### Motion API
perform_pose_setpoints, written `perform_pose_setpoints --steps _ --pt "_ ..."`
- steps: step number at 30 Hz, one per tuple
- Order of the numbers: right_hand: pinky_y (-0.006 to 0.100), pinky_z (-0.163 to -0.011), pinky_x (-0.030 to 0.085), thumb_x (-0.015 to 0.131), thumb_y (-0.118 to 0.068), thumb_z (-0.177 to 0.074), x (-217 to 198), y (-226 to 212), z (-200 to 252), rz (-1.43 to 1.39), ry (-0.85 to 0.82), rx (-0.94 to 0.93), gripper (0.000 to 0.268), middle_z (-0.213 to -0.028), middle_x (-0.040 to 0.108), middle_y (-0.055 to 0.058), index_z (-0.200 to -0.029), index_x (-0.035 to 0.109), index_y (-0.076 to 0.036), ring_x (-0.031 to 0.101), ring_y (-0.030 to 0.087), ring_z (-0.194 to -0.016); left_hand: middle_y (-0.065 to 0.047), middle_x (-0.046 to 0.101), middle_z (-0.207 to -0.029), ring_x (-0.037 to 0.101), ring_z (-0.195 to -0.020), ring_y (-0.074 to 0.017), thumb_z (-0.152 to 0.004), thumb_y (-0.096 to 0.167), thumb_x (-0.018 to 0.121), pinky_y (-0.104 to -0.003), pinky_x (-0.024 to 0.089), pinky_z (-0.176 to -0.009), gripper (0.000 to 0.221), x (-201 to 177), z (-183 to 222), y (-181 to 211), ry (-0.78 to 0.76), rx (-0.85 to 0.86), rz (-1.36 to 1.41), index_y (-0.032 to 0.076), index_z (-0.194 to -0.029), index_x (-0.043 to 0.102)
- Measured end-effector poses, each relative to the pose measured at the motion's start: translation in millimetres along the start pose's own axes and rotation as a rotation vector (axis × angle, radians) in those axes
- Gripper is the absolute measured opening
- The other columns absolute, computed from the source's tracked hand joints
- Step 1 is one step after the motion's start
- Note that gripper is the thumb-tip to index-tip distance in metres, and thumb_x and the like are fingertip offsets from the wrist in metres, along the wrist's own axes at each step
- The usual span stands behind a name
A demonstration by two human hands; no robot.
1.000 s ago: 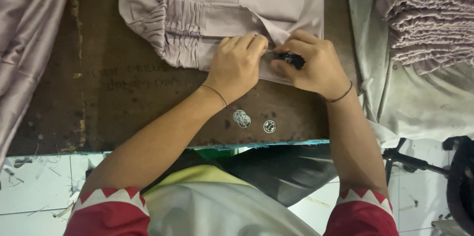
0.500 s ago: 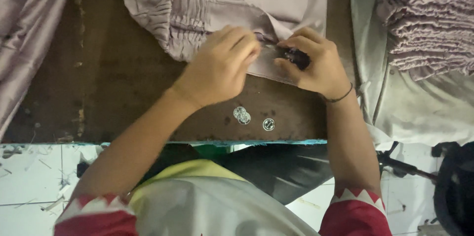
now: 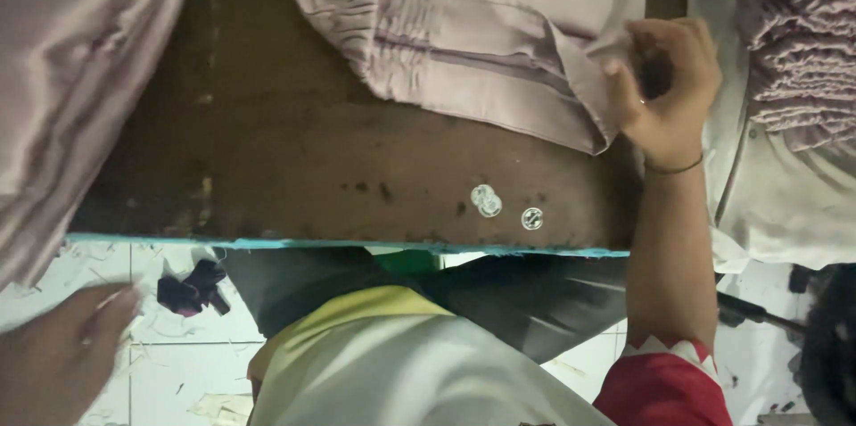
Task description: Trimming loose threads from trousers using snips and folding them on a workbench
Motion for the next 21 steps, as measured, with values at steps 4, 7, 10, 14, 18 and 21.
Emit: perform_pose_setpoints --steps 4,7,10,14,18,21 --pt "0.034 -0.062 0.043 0.065 -0.032 -0.112 4.6 17.9 9.2 0.011 0.085 0.02 0.044 -0.105 0.055 0.021 -0.118 0.067 0.012 0.055 0.026 -0.079 -0.001 0.076 -0.115 0.066 -0.103 -0.0254 -0.095 0.027 0.061 -0.042 0.047 -0.093 0.03 -82.4 36.3 176.4 0.318 0.942 0.136 0.013 -0.118 0.074" --pt "0.04 -0.08 0.046 0.069 -0.033 -0.113 3.2 40.3 22.3 0.029 0.16 0.073 0.04 -0.102 0.062 0.018 -0.114 0.069 0.007 0.058 0.029 -0.088 -0.013 0.075 -0.11 0.066 -0.103 -0.0268 -0.096 0.012 0.07 -0.041 0.052 -0.096 0.017 -111.8 51.3 266.9 0.432 1.543 0.344 0.004 -0.109 0.076" --pt "0.039 -0.075 0.055 0.072 -0.003 -0.106 -0.4 74.2 34.2 0.018 0.251 0.143 0.01 -0.108 0.069 0.018 -0.111 0.069 0.004 0.069 0.03 -0.09 -0.019 0.065 -0.103 0.056 -0.089 -0.0347 -0.105 0.0 0.064 -0.044 0.046 -0.082 0.009 -108.7 40.1 334.5 0.486 1.898 0.49 -0.008 -0.106 0.068" --pt "0.037 -0.077 0.048 0.077 -0.006 -0.104 -2.8 103.5 44.4 -0.027 0.337 0.268 0.017 -0.091 0.061 0.009 -0.097 0.063 -0.003 0.058 0.021 -0.085 -0.009 0.071 -0.094 0.062 -0.09 -0.0294 -0.102 0.012 0.062 -0.044 0.049 -0.083 0.015 -61.1 -9.4 406.5 0.603 1.85 0.272 0.006 -0.099 0.075" --pt "0.034 -0.076 0.049 0.08 -0.007 -0.101 1.4 96.4 38.1 -0.003 0.278 0.304 0.018 -0.095 0.064 0.008 -0.099 0.063 -0.006 0.06 0.02 -0.085 -0.008 0.05 -0.078 0.052 -0.076 -0.0285 -0.09 0.002 0.064 -0.041 0.043 -0.074 0.011 -44.9 -23.2 413.9 0.918 1.816 0.214 0.005 -0.079 0.063" --pt "0.033 -0.079 0.048 0.073 -0.012 -0.102 -3.8 85.9 30.6 -0.021 0.286 0.348 0.013 -0.098 0.066 0.007 -0.108 0.065 -0.004 0.058 0.018 -0.088 -0.009 0.066 -0.094 0.063 -0.09 -0.027 -0.094 0.013 0.064 -0.039 0.046 -0.076 0.01 -37.3 -24.4 415.0 0.871 1.756 0.087 0.011 -0.095 0.074"
Point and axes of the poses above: each hand's wrist, its own z-axis away from the middle knuckle, its own x-axis out of the palm, y = z × x, the point moved 6 cm from there along -z, towards the middle knuckle
